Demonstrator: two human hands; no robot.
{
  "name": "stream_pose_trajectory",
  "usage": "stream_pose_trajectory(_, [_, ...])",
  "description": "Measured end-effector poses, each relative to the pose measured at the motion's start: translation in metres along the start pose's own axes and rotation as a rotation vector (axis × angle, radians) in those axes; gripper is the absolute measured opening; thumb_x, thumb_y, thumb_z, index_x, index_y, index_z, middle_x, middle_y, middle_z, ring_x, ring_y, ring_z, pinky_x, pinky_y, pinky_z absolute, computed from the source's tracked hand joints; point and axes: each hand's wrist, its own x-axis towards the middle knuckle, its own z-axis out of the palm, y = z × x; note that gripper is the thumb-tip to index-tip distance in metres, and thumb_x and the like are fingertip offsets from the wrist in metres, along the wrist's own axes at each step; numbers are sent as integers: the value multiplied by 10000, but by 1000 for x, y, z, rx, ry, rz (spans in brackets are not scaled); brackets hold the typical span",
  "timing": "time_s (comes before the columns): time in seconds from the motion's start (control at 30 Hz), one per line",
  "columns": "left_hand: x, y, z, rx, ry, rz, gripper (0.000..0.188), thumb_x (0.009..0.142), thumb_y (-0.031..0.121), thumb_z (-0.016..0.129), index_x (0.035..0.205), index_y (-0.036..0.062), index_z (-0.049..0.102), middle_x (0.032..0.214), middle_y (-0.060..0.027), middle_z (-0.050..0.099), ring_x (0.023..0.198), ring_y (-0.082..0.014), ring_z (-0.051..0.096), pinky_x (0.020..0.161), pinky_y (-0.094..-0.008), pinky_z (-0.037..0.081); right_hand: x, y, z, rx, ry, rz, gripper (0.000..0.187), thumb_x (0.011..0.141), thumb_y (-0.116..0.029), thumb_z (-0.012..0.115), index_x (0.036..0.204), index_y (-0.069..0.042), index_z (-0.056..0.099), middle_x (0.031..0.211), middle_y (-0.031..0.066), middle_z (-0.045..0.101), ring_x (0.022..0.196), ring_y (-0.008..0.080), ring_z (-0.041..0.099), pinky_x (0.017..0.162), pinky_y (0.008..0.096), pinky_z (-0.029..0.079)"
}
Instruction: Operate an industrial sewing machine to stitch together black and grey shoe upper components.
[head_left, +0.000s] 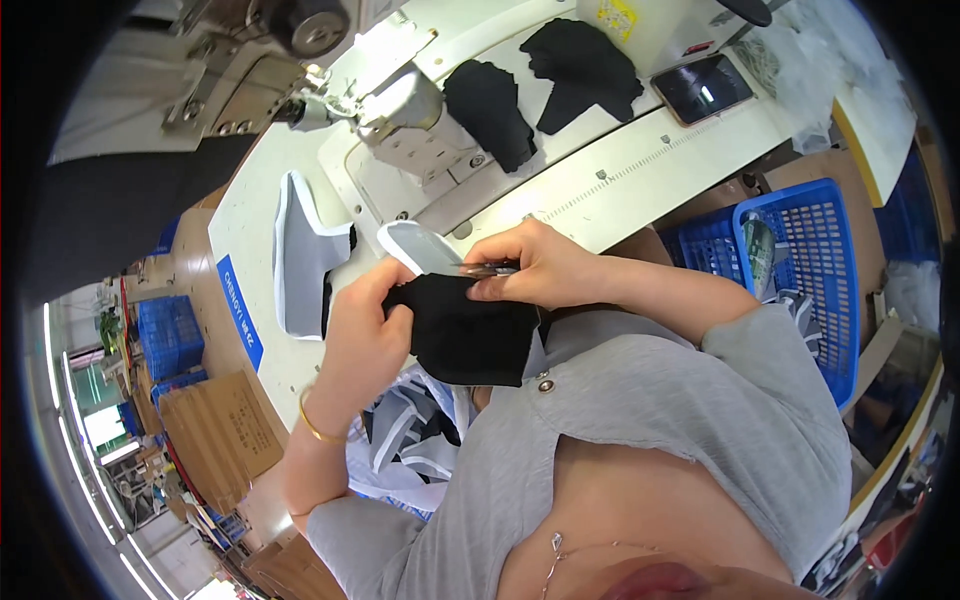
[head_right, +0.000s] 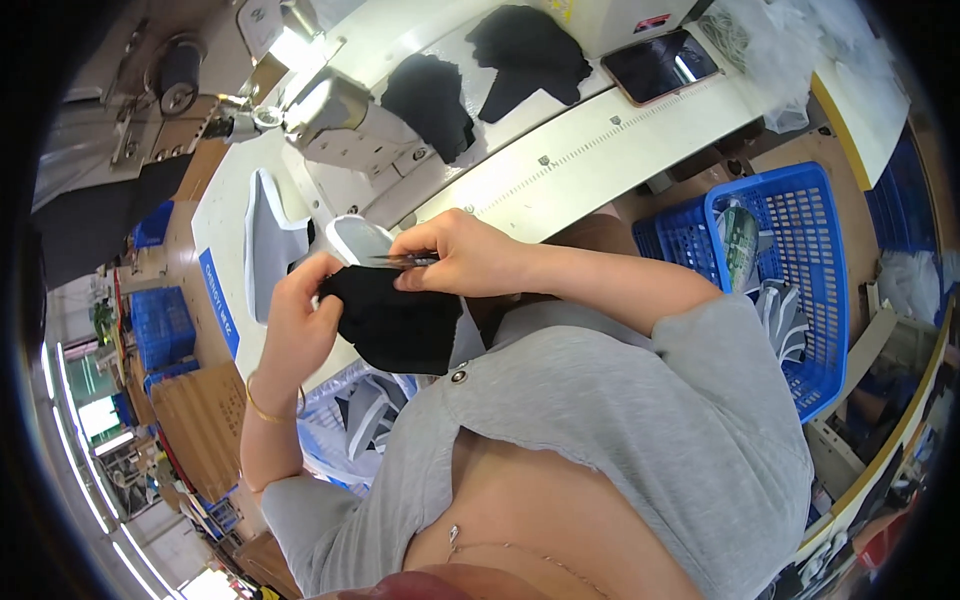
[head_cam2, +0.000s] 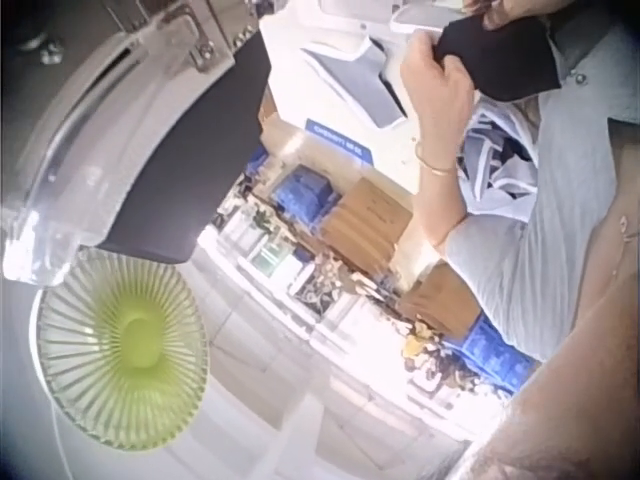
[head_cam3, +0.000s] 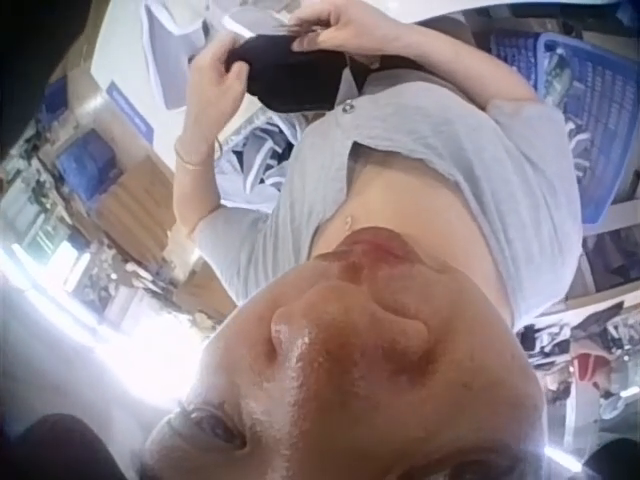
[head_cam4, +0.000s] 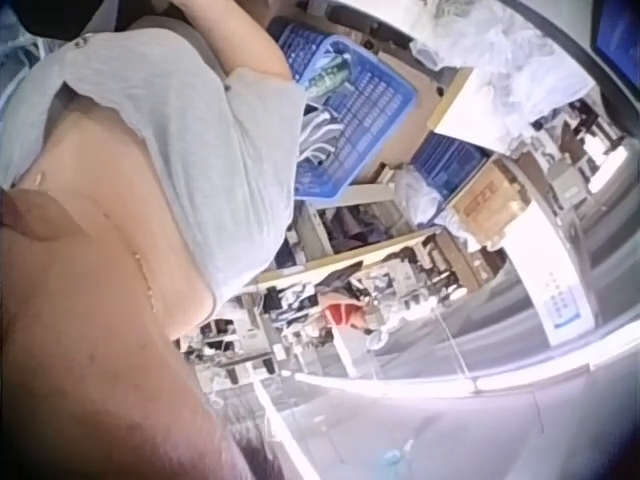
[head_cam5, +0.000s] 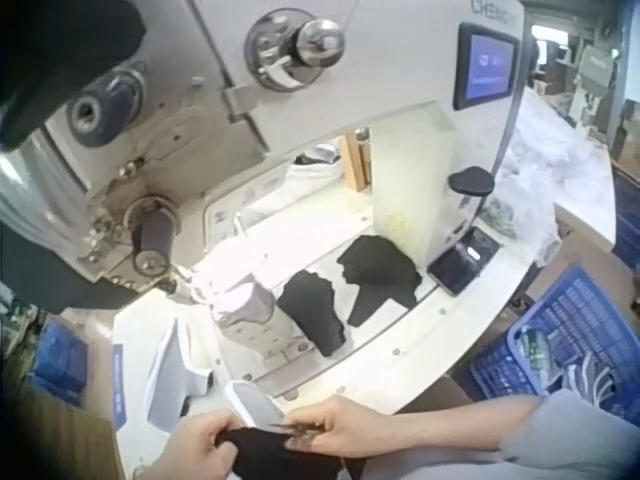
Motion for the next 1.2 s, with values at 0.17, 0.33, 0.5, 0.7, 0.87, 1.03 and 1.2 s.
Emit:
stream_pose_trajectory(0.17, [-4, 26, 33, -82, 185, 21, 148, 917, 100, 611, 845, -10, 544, 677, -140, 510, 589, -210, 500, 561, -322, 395, -7, -10, -6, -18, 55, 1, 177, 839, -134, 710, 972, -23, 678, 769, 84, 657, 714, 134, 588, 680, 309, 465])
stream_pose_trajectory(0.33, [2, 29, 38, 500, 381, 252, 60, 913, 46, 600, 865, 15, 582, 720, -145, 525, 627, -342, 534, 575, -416, 415, -13, -10, -15, -90, 26, 16, 172, 854, -129, 713, 979, -21, 665, 771, 91, 659, 705, 142, 601, 679, 312, 473])
stream_pose_trajectory(0.5, [3, 28, 53, 507, 505, 282, 68, 950, 29, 521, 894, 25, 559, 690, -149, 503, 600, -347, 506, 569, -411, 399, -12, -9, -11, -15, 9, -76, 157, 850, -131, 706, 954, -21, 664, 755, 110, 651, 646, 169, 561, 619, 330, 449])
stream_pose_trajectory(0.7, [16, 0, 54, -368, 393, -11, 198, 1014, 110, 476, 833, 37, 510, 680, 52, 381, 625, -27, 313, 527, -228, 266, -8, 10, -69, -459, 471, -251, 154, 840, -42, 686, 994, -53, 690, 951, 64, 709, 846, 187, 673, 769, 322, 521])
stream_pose_trajectory(0.87, [21, -11, 59, -521, 453, -3, 196, 1019, 118, 481, 840, 43, 513, 706, 81, 379, 629, -8, 290, 540, -198, 236, 9, 42, -163, -1283, 921, -131, 226, 785, -205, 744, 948, -92, 635, 904, 53, 576, 903, 241, 614, 688, 369, 520])
stream_pose_trajectory(1.03, [20, -9, 57, -576, 419, -34, 213, 1035, 149, 472, 853, 55, 529, 730, 72, 464, 677, -11, 373, 627, -184, 316, 13, 52, -171, -1351, 780, -96, 203, 795, -171, 720, 942, -96, 603, 989, 58, 556, 986, 251, 604, 703, 401, 532])
stream_pose_trajectory(1.2, [20, -9, 57, -623, 424, -17, 213, 1034, 151, 475, 856, 53, 538, 743, 66, 492, 694, -11, 399, 643, -186, 337, 9, 36, -182, -1155, 768, -74, 174, 843, -192, 684, 930, -67, 599, 882, 99, 625, 856, 309, 623, 691, 412, 498])
